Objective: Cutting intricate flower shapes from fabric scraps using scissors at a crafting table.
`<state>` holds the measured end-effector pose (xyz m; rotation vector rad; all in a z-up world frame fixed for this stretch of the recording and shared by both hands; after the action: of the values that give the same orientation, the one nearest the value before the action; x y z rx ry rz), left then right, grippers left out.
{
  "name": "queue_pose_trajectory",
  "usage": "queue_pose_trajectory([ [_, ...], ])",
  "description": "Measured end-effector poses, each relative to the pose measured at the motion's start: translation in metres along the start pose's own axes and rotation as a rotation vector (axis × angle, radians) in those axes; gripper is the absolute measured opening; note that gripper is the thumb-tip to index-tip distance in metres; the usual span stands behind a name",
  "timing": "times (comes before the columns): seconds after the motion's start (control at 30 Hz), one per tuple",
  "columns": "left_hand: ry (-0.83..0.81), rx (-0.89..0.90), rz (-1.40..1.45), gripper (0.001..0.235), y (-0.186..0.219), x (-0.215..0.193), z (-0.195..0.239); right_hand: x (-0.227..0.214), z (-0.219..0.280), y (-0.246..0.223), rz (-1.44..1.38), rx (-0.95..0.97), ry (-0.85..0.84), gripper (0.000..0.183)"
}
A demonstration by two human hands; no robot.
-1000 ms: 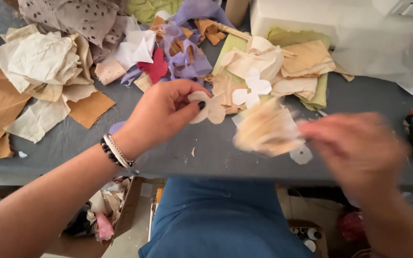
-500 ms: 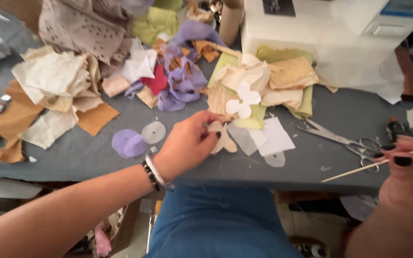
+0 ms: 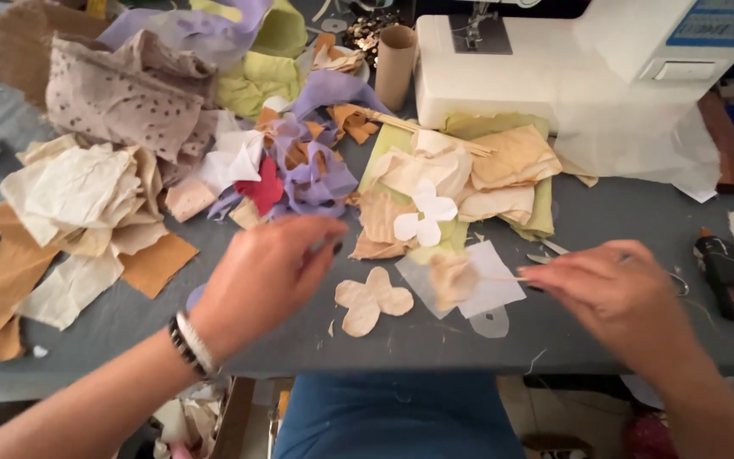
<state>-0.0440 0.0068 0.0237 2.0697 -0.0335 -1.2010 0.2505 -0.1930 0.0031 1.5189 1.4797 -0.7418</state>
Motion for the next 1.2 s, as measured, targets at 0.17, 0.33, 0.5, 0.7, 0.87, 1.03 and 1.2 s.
queue_pose_trajectory([
  [0.17,0.084,0.182,-0.16,0.017,-0.004,0.013,-0.066,0.015,-0.015,-0.007,-0.02,-0.108,-0.029,0.022],
  [0.33,0.037,0.111,-0.36,0.036,-0.034,0.058,-0.116,0.02,-0.022,-0.007,0.005,-0.16,-0.137,0.02],
  [0.5,0.064,0.06,-0.462,0.044,-0.056,0.082,-0.135,0.001,-0.042,-0.005,-0.025,-0.179,-0.183,0.039],
  [0.7,0.022,-0.002,-0.422,0.041,-0.067,0.089,-0.142,-0.025,-0.089,-0.009,0.0,-0.218,-0.012,0.009],
  [0.87,0.156,0.055,-0.247,0.008,-0.063,0.086,-0.15,-0.009,-0.145,-0.018,-0.072,-0.188,0.026,0.023],
  [1.03,0.354,0.299,0.002,0.007,-0.024,0.054,-0.142,0.024,-0.159,-0.004,-0.187,-0.018,-0.001,0.067],
  [1.2,0.34,0.447,0.295,0.004,0.014,0.031,-0.128,0.036,-0.15,0.009,-0.456,0.07,0.046,0.022],
])
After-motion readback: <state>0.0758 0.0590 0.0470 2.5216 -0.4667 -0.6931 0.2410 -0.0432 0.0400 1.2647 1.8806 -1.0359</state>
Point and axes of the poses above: each hand's wrist, its own z-axis away from the middle knuckle, its own x-axis out of the palm, y = z × x, the point moved 5 cm from there along -z, towards the middle knuckle, and after that the axes turned 9 degrees about z, right-handed, at the moved point
